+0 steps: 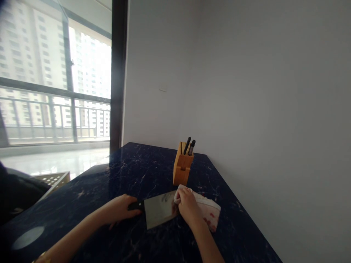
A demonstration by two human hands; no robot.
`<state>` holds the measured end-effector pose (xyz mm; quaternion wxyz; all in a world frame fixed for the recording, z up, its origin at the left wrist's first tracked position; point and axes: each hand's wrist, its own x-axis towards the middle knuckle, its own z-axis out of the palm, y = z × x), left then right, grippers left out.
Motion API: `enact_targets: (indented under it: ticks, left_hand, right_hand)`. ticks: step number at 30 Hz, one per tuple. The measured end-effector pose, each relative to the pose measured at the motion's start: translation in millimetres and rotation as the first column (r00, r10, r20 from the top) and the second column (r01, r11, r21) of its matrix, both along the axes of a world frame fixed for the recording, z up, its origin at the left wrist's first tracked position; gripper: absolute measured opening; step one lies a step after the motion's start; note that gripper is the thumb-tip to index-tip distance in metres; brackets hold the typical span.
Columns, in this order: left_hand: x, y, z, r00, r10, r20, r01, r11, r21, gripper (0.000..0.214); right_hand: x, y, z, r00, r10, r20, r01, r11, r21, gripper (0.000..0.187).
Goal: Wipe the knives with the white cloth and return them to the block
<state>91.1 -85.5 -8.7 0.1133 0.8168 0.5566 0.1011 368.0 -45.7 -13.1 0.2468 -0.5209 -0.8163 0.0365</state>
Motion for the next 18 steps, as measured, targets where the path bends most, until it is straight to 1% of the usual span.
enact_targets:
  ticks: [2,4,8,11,13,15,18]
  left_hand:
    - [0,1,-1.2,1.000,0.004,-0.003,-0.004,1.000,-0.006,0.038]
    - [0,1,-1.8,1.000,0.005,-0.006,-0.006,1.000,-0.008,0.039]
    - [1,1,-1.7,1.000,0.018,-0.014,-0.018,1.000,-0.021,0.040]
    - [1,0,-2.7,0.999,0.026,-0.022,-0.027,1.000,-0.008,0.039]
    - [1,0,-3.5,1.000,0.023,-0.019,-0.023,1.000,0.006,0.038]
    - [1,0,-3.1,1.000,0.020,-0.014,-0.019,1.000,0.012,0.038]
    - [2,-1,0.3,1.000,0.022,-0.018,-0.022,1.000,-0.002,0.038]
  right_hand:
    - [0,2,-3.2,0.998,-0.022,-0.058,0.021,1.000,-0.009,0.039]
    - [-8,-2,-4.0,0.996,0.021,-0.089,-0.023,1.000,-0.020,0.045]
    - [-36,-26,1.3,0.977,0.202,-0.074,-0.206,0.977,-0.051,0.049]
    - [-57,-46,5.9,0.940,0.337,-0.054,-0.340,0.938,-0.067,0.049]
    - [-65,-53,6.3,0.915,0.399,-0.054,-0.402,0.913,-0.068,0.048]
    - [-67,-52,3.7,0.912,0.407,-0.061,-0.410,0.910,-0.064,0.047]
    - [-54,-34,-5.0,0.940,0.336,-0.064,-0.340,0.939,-0.056,0.050]
